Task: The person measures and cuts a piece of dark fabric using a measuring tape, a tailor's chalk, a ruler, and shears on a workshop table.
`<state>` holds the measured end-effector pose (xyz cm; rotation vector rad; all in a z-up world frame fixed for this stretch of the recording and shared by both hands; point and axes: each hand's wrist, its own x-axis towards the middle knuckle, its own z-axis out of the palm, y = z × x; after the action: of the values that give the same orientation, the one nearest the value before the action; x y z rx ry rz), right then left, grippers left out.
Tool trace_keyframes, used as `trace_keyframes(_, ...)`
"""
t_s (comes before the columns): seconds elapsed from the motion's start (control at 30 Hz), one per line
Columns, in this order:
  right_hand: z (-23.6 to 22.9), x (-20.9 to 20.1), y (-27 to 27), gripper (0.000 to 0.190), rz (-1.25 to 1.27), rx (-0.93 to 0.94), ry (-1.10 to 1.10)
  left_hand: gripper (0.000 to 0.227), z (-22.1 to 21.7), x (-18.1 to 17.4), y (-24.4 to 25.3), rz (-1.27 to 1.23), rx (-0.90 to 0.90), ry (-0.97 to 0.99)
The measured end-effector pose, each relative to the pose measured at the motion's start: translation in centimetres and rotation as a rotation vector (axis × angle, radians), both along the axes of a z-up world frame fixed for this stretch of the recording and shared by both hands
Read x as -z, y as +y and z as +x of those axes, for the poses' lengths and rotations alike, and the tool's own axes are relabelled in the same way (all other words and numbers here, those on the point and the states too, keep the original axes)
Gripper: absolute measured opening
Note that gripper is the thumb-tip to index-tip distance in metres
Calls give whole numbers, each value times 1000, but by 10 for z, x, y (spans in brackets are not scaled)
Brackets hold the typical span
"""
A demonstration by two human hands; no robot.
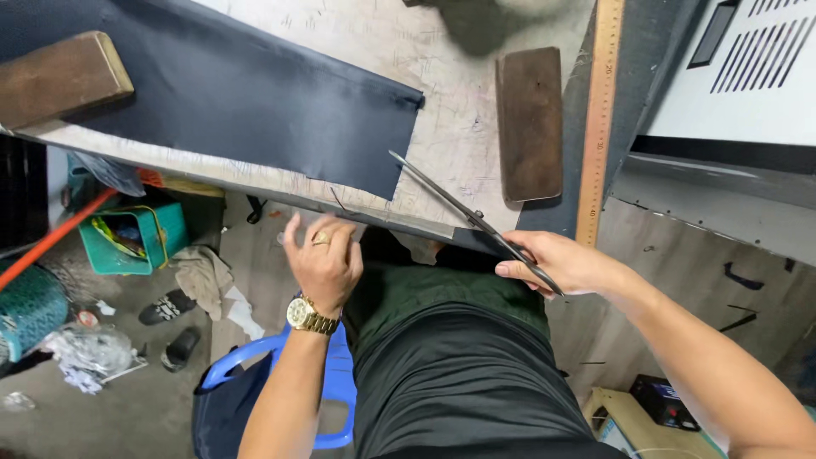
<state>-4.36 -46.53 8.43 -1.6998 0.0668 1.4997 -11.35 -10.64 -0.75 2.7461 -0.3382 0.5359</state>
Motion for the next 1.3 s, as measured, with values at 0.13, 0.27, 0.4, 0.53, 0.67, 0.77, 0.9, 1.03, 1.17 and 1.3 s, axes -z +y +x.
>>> trace_keyframes(0.13, -27, 18, -5, 40, 30, 68, 0, 34, 16, -26, -1, 126, -38, 44)
trace_keyframes(0.27, -61, 23, 6, 40, 96, 255, 34, 33, 12, -32, 12, 88, 311, 75)
trace_keyframes(0.4, -91, 9, 39, 35, 133, 485, 44, 31, 8, -9, 29, -19, 589, 174)
trace_keyframes(0.53, -137, 15, 79, 42, 87, 627, 13, 16, 15, -6, 43, -199, 705, 63)
trace_keyframes(0.67, -173, 22, 151, 43, 25, 856, -37, 18, 57, -9, 80, -290, 725, -31)
trace_keyframes(0.77, -173, 24, 183, 45, -107, 964, -108, 19, 93, -21, 127, -301, 705, -90)
trace_keyframes(0.9, -141, 30, 197, 29, -362, 1126, -255, 30, 158, -23, 247, -206, 457, -142)
trace_keyframes(1.03, -103, 43, 188, 23, -408, 1073, -396, 34, 189, -14, 346, 26, 193, -93)
trace_keyframes(1.17, -47, 8, 202, 30, -531, 661, -465, 61, 189, -25, 386, 157, 134, 136)
trace_keyframes(1.3, 60, -15, 248, 35, -600, 154, -647, 73, 193, -16, 403, 225, 87, 362)
